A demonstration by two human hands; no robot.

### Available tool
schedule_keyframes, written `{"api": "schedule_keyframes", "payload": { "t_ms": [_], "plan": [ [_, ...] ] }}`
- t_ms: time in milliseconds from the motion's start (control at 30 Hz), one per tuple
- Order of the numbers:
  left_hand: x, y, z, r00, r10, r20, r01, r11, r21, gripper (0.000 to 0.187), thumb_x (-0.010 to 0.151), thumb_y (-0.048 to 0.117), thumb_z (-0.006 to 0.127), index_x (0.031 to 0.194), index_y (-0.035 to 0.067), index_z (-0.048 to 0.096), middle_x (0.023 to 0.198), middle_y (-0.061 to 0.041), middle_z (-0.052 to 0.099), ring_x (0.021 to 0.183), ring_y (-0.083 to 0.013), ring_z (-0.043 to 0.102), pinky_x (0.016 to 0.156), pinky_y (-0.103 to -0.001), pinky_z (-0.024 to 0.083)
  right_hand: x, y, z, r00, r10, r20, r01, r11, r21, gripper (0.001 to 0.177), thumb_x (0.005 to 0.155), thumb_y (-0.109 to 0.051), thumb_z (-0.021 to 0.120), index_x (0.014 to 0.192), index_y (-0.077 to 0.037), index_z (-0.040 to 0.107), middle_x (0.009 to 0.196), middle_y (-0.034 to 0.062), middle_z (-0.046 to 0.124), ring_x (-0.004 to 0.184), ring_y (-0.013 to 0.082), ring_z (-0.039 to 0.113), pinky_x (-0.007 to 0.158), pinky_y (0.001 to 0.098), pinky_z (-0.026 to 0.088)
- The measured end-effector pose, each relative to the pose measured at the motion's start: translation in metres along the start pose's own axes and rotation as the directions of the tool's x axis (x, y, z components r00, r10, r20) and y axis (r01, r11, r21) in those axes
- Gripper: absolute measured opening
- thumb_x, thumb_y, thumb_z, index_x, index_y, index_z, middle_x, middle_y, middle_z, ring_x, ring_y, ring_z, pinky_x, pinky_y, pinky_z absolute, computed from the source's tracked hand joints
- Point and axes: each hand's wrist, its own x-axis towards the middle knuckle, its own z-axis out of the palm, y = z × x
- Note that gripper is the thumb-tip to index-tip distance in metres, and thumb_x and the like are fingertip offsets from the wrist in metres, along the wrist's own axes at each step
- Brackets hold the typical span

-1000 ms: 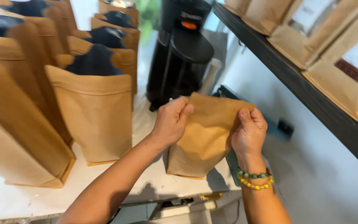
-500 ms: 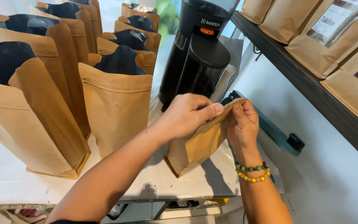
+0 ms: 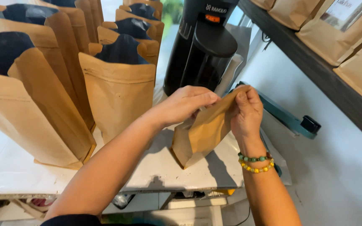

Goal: Folding the tops of coffee bags and sealing them using a manual heat sealer

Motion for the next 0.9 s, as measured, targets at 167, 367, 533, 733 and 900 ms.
{"api": "schedule_keyframes", "payload": {
  "t_ms": [167,367,533,733,900],
  "plan": [
    [-0.038,-0.033,-0.003,0.989,0.034,0.146,-0.059,0.983,0.171,0.062,0.089,0.053,0.07,0.128,0.005,0.072,0.124,-0.022,0.072,0.118,-0.0356,0.066,0.1,-0.051,0.052,-0.048,-0.036,0.044,1.0,-0.008,0.024,0.018,0.893,-0.449,0.06,0.11,-0.042,0.054,0.155,-0.01,0.03,0.14,0.0191,0.04,0.127,0.0314,0.038,0.11,0.0452,0.03],
    [-0.055,-0.06,0.017,0.99,0.118,0.083,-0.144,0.786,0.601,0.052,0.102,0.045,0.053,0.119,-0.002,0.068,0.142,-0.027,0.06,0.125,-0.0477,0.06,0.102,-0.057,0.048,-0.134,-0.033,0.064,0.985,0.005,0.174,0.129,0.65,-0.749,0.113,0.092,-0.071,0.055,0.167,-0.005,0.002,0.169,0.0334,-0.003,0.155,0.0527,0.0,0.125,0.0632,0.001],
    [-0.076,-0.044,0.045,0.951,0.182,0.251,-0.31,0.577,0.755,0.061,0.093,0.038,0.064,0.138,-0.002,0.058,0.151,-0.031,0.049,0.136,-0.0467,0.052,0.114,-0.055,0.039,-0.143,-0.031,0.033,0.998,0.062,0.013,-0.049,0.882,-0.469,0.113,0.077,-0.046,0.083,0.165,-0.009,0.022,0.165,0.0184,0.035,0.15,0.0297,0.036,0.125,0.0504,0.025],
    [-0.054,-0.077,0.028,0.973,0.19,0.131,-0.231,0.803,0.549,0.057,0.091,0.046,0.069,0.134,0.009,0.068,0.13,-0.02,0.071,0.124,-0.0409,0.064,0.108,-0.05,0.047,-0.133,-0.029,-0.03,0.99,-0.087,-0.112,-0.016,0.715,-0.699,0.019,0.097,-0.009,0.07,0.115,-0.009,0.076,0.098,0.0093,0.076,0.094,0.0143,0.068,0.092,0.0362,0.055],
    [-0.042,-0.093,0.02,0.909,0.257,-0.327,-0.026,0.82,0.572,0.071,0.085,0.044,0.077,0.148,0.018,0.055,0.146,-0.013,0.057,0.136,-0.0391,0.055,0.116,-0.053,0.036,-0.111,-0.047,-0.009,0.958,-0.075,-0.277,-0.027,0.937,-0.348,0.004,0.1,-0.01,0.072,0.096,-0.008,0.072,0.076,0.0046,0.066,0.063,0.0122,0.058,0.063,0.0305,0.054]
  ]
}}
